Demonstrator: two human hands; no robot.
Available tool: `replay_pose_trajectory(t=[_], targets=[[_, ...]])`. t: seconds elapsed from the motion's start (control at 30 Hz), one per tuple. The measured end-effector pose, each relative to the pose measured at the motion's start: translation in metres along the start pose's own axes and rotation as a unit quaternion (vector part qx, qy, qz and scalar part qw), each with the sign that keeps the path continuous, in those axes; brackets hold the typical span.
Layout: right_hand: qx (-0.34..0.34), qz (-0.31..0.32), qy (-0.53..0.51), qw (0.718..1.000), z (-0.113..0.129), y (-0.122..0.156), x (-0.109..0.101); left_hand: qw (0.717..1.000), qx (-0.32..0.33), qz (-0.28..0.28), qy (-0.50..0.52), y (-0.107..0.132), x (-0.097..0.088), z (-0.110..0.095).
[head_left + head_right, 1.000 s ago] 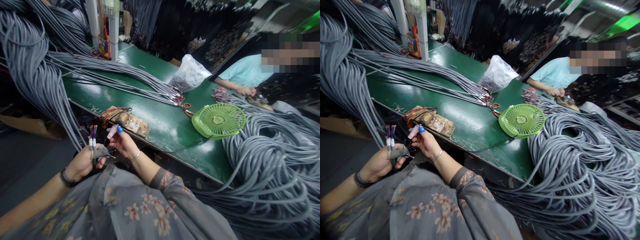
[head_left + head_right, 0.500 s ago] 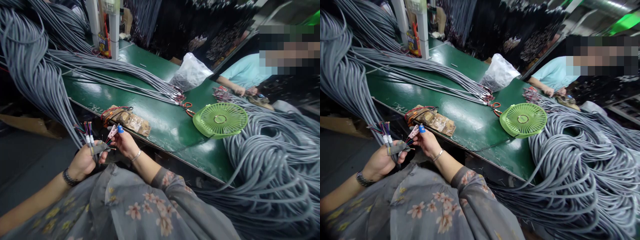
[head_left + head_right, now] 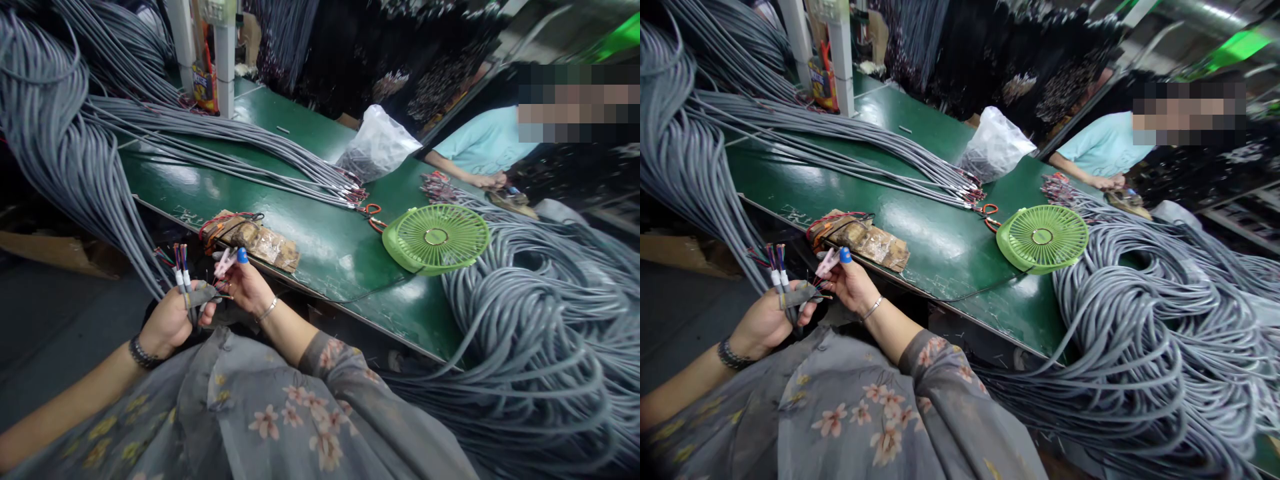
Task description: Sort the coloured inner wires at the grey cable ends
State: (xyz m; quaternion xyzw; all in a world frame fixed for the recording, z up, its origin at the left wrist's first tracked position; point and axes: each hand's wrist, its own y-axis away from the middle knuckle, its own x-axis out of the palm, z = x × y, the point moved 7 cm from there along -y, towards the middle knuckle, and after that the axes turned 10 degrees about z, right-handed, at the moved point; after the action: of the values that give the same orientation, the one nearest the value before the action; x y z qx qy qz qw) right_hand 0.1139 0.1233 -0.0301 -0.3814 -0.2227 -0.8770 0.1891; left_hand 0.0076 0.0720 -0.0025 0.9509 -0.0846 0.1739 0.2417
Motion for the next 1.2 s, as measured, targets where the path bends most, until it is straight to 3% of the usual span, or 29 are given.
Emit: replay_pose_trajectory(t=[0.1,0.33,0.63,0.9,1.2], targets=[[0.017,0.007,-0.004,1.0,0.0,0.003,0.001,1.0,0.003,-0.002,-0.002,0.007,0.0,0.001],[-0.012,-0.004,0.029,1.0,0.006,0.01,0.0,0.999,0.036,-0.031,0.01,0.02,-0.001,0.001],[0.01,-0.002,-0.002,1.0,0.0,0.0,-0.001,0.996,0.062,-0.042,0.041,0.012,0.007,-0.006],[-0.011,-0.044,-0.04,0.998,-0.005,-0.005,-0.004,0.997,0.061,-0.035,0.03,0.005,0.006,0.0],[0.013,-0.003,-0.02,1.0,-0.003,0.002,-0.001,0.997,0.058,-0.044,0.02,0.017,0.005,0.001]])
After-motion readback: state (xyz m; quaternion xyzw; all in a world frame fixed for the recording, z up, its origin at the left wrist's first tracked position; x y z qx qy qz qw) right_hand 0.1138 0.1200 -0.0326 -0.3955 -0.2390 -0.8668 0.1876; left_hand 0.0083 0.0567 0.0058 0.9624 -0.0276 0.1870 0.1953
